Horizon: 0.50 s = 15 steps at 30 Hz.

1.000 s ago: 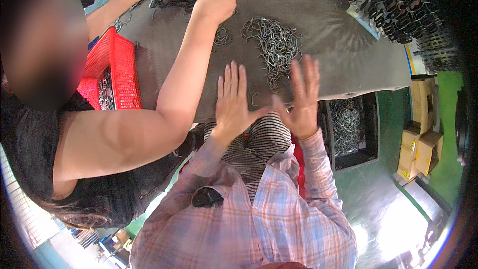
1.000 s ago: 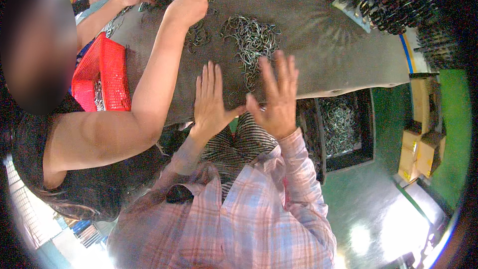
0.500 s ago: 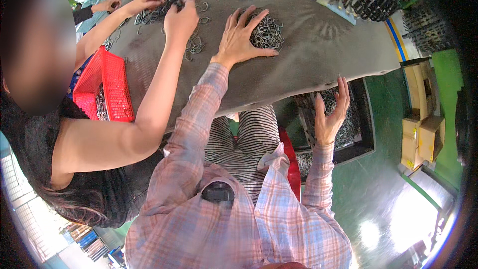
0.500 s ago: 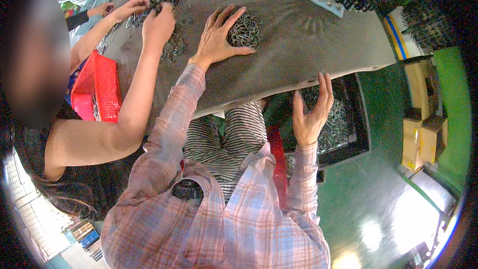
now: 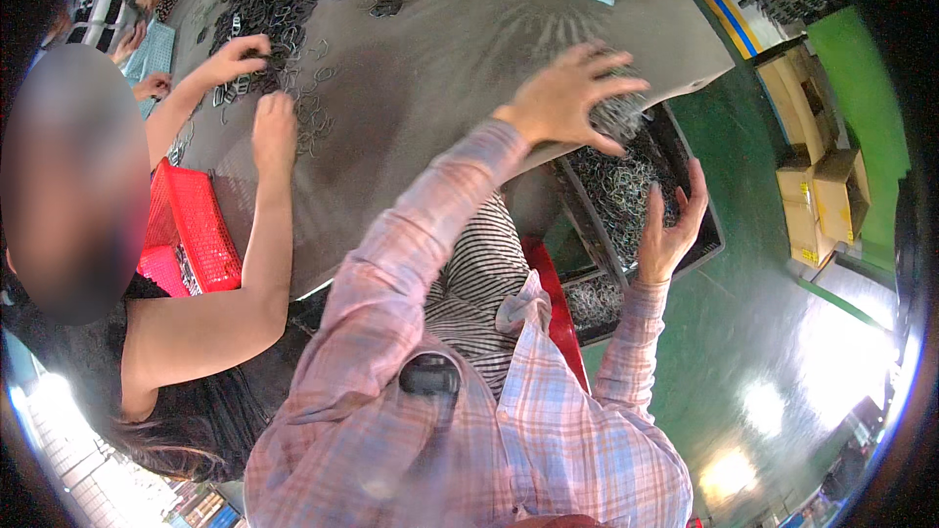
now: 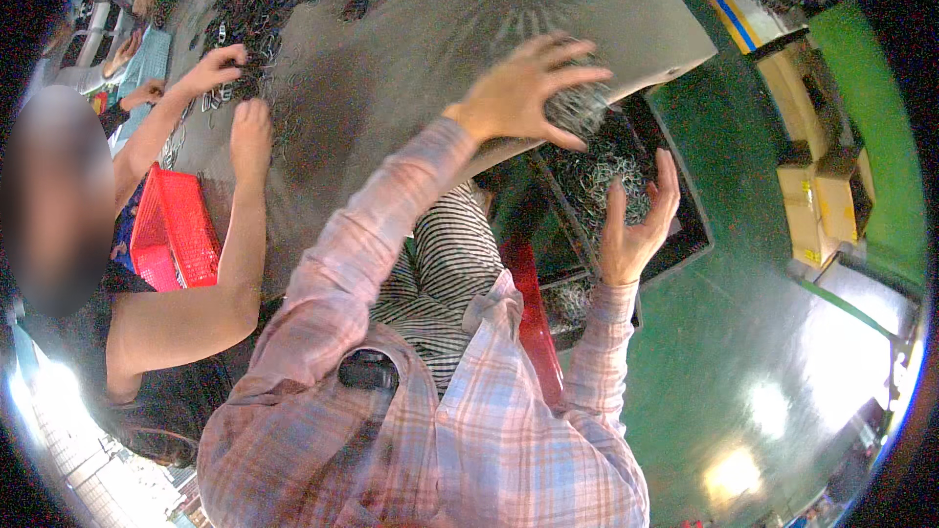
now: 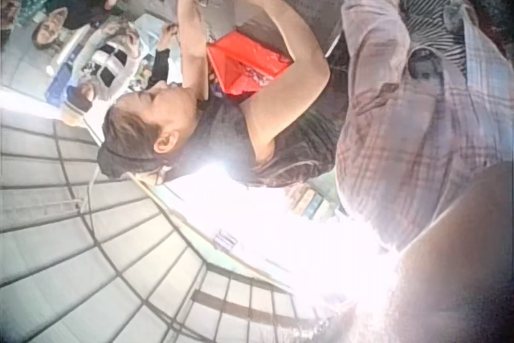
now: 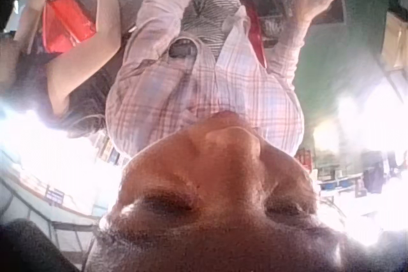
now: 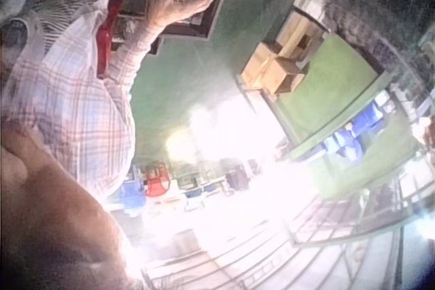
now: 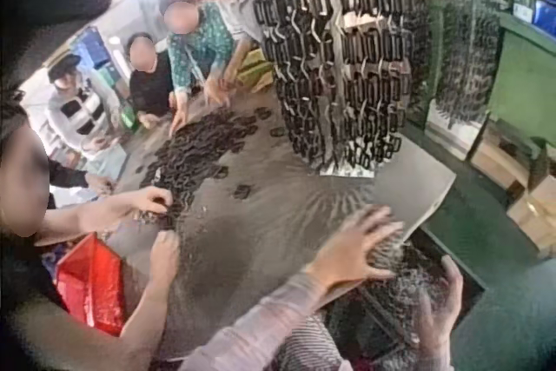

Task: The person sorts small metal hardware pieces on a table, separating buckles from hooks and placing them into piles. They handle the parts by hand, occasionally moving them into a red basket or a container below the table.

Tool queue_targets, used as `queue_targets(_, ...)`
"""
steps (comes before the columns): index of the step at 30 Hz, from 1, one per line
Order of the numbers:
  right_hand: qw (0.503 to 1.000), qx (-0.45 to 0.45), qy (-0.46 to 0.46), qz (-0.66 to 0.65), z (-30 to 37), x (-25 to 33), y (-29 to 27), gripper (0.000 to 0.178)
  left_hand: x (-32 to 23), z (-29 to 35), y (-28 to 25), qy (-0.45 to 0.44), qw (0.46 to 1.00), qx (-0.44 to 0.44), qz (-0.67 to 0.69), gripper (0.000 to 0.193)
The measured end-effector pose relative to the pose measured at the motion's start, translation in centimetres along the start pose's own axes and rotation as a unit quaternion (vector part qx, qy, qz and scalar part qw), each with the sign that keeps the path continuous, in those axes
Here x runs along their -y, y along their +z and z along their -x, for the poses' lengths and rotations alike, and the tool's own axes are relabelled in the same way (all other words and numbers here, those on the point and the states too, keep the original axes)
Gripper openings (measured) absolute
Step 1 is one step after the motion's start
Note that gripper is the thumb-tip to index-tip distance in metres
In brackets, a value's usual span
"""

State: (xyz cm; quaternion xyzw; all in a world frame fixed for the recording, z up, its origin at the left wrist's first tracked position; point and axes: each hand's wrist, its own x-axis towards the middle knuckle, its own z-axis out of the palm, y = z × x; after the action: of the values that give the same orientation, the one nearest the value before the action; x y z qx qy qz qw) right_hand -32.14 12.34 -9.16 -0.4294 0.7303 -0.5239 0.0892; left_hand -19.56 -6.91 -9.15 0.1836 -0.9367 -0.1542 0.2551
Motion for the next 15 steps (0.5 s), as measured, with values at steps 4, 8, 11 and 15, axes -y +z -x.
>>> queue_targets(4, 0.997, -0.071, 0.014, -0.023, -0.4, 0.5, -1.9, 0.051, -5.4, -3.0, 6.1, 0.089, 0.989, -0.018, 0.119, 0.089)
queue_targets(8, 0.991, -0.133, 0.018, -0.016, -0.8, 2.0, -3.7, 0.045, -9.0, -0.3, 4.6, 0.017, 0.992, -0.053, 0.112, 0.059)
queue_targets(11, 0.988, -0.131, 0.021, -0.074, -0.8, 3.0, -2.5, 0.04, -8.6, 4.5, 0.1, -0.04, 0.975, -0.158, 0.151, 0.034)
queue_targets(15, 0.989, 0.048, -0.026, -0.139, 0.3, 7.6, 5.5, 0.037, -6.9, 14.7, -6.7, -0.204, 0.955, -0.209, 0.048, 0.027)
